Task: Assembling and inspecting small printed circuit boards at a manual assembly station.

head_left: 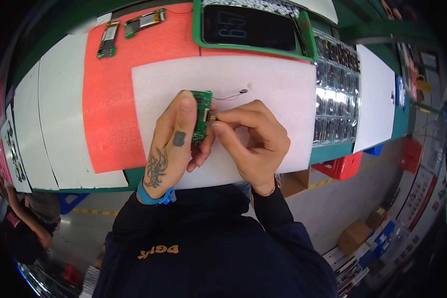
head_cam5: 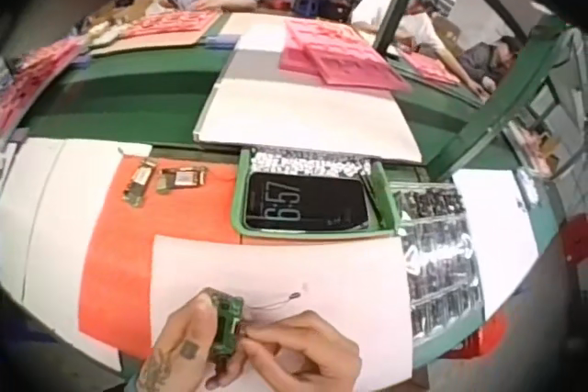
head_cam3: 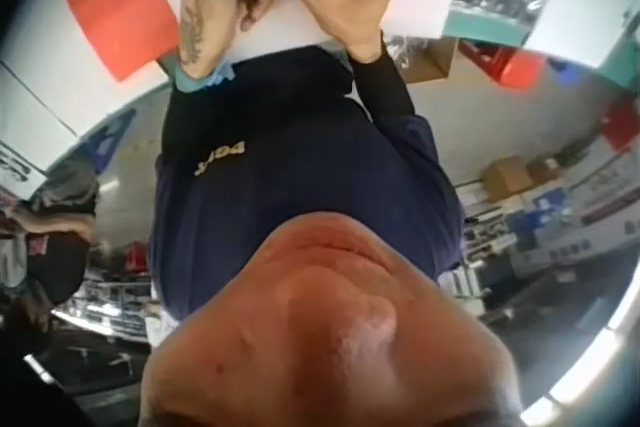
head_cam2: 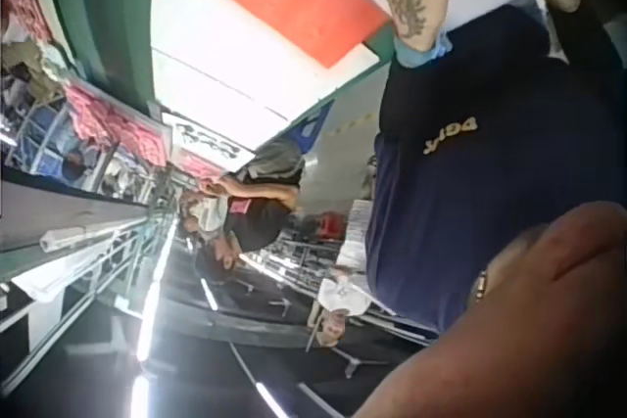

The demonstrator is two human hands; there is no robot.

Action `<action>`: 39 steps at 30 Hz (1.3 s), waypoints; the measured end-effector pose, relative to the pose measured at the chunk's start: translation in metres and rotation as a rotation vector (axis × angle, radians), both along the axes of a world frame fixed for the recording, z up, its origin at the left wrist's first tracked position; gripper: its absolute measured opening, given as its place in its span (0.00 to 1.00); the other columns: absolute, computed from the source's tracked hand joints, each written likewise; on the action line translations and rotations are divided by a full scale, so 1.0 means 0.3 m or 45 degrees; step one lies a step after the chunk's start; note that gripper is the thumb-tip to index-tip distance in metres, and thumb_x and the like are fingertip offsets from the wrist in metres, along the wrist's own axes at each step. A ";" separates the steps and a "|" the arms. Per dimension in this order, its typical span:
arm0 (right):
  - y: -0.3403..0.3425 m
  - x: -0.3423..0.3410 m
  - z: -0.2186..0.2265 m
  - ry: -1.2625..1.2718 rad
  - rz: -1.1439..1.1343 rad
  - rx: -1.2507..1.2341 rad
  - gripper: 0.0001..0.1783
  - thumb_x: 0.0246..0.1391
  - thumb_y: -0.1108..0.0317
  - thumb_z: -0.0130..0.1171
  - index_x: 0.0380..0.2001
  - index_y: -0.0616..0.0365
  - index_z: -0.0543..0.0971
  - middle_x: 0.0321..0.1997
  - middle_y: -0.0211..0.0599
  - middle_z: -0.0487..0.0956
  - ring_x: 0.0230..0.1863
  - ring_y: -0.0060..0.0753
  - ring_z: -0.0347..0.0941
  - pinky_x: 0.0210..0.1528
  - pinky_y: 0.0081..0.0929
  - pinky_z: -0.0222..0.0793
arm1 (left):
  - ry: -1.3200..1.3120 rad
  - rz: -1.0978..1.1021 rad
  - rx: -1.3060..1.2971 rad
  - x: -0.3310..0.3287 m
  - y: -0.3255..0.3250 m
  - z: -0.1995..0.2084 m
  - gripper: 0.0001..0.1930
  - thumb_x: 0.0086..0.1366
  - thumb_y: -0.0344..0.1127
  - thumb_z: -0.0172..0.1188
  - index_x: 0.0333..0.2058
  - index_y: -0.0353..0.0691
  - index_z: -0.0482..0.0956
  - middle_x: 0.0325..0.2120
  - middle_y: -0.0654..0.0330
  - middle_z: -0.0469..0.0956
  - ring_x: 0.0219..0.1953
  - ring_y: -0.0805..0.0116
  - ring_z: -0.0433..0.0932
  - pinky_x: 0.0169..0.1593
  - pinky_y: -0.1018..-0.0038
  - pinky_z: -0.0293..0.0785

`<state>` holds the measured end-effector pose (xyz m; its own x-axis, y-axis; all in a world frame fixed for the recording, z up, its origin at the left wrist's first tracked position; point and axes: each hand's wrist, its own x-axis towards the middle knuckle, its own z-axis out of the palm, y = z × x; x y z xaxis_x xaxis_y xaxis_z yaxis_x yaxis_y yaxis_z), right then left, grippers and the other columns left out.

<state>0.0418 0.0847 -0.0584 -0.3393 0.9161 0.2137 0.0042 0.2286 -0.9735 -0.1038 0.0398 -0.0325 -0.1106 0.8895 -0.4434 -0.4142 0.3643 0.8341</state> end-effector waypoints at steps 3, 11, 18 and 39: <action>-0.001 0.001 0.003 0.015 -0.008 -0.010 0.12 0.49 0.85 0.68 0.38 0.64 0.85 0.34 0.36 0.80 0.31 0.25 0.71 0.36 0.18 0.68 | 0.032 0.044 0.011 0.014 -0.011 -0.014 0.28 0.81 0.58 0.35 0.48 0.36 0.73 0.16 0.63 0.69 0.14 0.79 0.61 0.15 0.83 0.52; 0.009 0.002 -0.017 0.050 0.019 -0.032 0.11 0.49 0.84 0.69 0.38 0.64 0.85 0.34 0.35 0.80 0.28 0.22 0.70 0.32 0.15 0.67 | 0.145 0.073 -0.005 0.024 -0.009 -0.019 0.30 0.81 0.58 0.32 0.49 0.35 0.73 0.17 0.63 0.70 0.14 0.79 0.62 0.15 0.83 0.52; 0.006 -0.006 -0.019 0.080 0.013 -0.056 0.11 0.50 0.84 0.68 0.38 0.64 0.85 0.34 0.34 0.80 0.28 0.21 0.70 0.32 0.15 0.67 | 0.195 0.102 -0.028 0.034 -0.013 -0.021 0.32 0.80 0.61 0.32 0.50 0.36 0.74 0.16 0.64 0.69 0.14 0.80 0.61 0.14 0.82 0.49; 0.019 0.026 0.012 0.207 0.025 -0.137 0.03 0.54 0.77 0.65 0.33 0.62 0.85 0.33 0.33 0.80 0.27 0.25 0.71 0.32 0.20 0.68 | 0.107 0.249 -0.053 0.012 -0.033 -0.070 0.25 0.80 0.57 0.43 0.58 0.42 0.72 0.19 0.70 0.64 0.16 0.84 0.56 0.17 0.85 0.45</action>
<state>0.0496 0.0903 -0.0549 -0.3264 0.9302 0.1681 -0.1586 0.1215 -0.9798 -0.1002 0.0298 -0.0535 -0.3172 0.8285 -0.4616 -0.4101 0.3191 0.8544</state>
